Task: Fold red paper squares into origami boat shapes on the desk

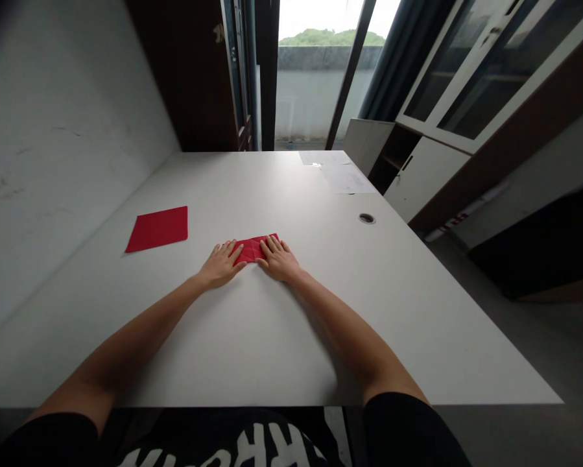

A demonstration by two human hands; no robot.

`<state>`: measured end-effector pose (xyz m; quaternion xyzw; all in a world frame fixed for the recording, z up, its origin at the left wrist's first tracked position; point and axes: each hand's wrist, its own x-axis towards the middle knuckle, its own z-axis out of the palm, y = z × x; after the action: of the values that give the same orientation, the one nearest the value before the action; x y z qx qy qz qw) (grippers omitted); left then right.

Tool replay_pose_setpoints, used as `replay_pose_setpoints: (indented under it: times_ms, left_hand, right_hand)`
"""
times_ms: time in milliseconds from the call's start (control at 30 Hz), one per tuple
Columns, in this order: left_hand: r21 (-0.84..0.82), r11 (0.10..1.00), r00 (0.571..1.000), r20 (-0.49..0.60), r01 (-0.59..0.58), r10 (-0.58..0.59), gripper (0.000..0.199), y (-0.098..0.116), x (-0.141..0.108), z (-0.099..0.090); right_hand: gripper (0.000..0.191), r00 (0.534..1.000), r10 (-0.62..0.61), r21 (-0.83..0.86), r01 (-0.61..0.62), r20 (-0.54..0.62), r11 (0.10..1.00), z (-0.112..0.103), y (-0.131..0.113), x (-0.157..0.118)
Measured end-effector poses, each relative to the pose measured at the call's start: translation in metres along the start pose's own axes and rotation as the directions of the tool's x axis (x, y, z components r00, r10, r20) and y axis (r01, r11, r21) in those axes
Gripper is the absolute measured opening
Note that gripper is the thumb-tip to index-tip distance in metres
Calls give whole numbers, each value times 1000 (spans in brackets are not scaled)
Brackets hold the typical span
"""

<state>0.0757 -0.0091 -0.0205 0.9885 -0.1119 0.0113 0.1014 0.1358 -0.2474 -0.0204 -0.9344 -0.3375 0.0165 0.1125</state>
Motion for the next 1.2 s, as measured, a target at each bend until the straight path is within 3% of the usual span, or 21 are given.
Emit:
replay_pose_setpoints:
  times_ms: [167, 267, 367, 433, 600, 933, 1000, 1100, 1200]
  left_hand:
    - [15, 996, 996, -31, 87, -87, 88, 7, 5, 3]
    - [25, 999, 999, 11, -36, 36, 85, 6, -1, 0]
    - [18, 980, 976, 96, -197, 194, 79, 9, -11, -4]
    - [15, 972, 966, 123, -233, 229, 81, 13, -16, -6]
    - [14, 978, 968, 148, -208, 204, 84, 19, -23, -7]
    - [43, 992, 985, 134, -116, 110, 77, -5, -32, -16]
    - [29, 993, 989, 102, -114, 110, 73, -5, -33, -19]
    - [-8, 998, 997, -35, -67, 66, 55, -2, -26, -23]
    - [-27, 999, 988, -150, 42, -46, 39, 4, -11, -25]
  right_hand:
    - [86, 998, 55, -19, -55, 10, 998, -2, 3, -1]
    - [85, 999, 46, -37, -47, -20, 998, -1, 1, -1]
    - [80, 997, -8, -38, 5, -72, 999, 0, -2, 0]
    - [74, 995, -67, -20, 66, -80, 998, 1, -4, 1]
    - [69, 997, -76, 10, 76, 6, 997, 2, 1, 5]
    - [69, 998, 70, -1, -70, 9, 998, -3, 22, -2]
    - [68, 996, 91, 2, -91, -9, 996, -3, 24, -3]
    - [65, 992, 107, -2, -107, -70, 994, -6, 22, -6]
    - [61, 985, 19, -17, -22, -169, 1000, -11, 16, -11]
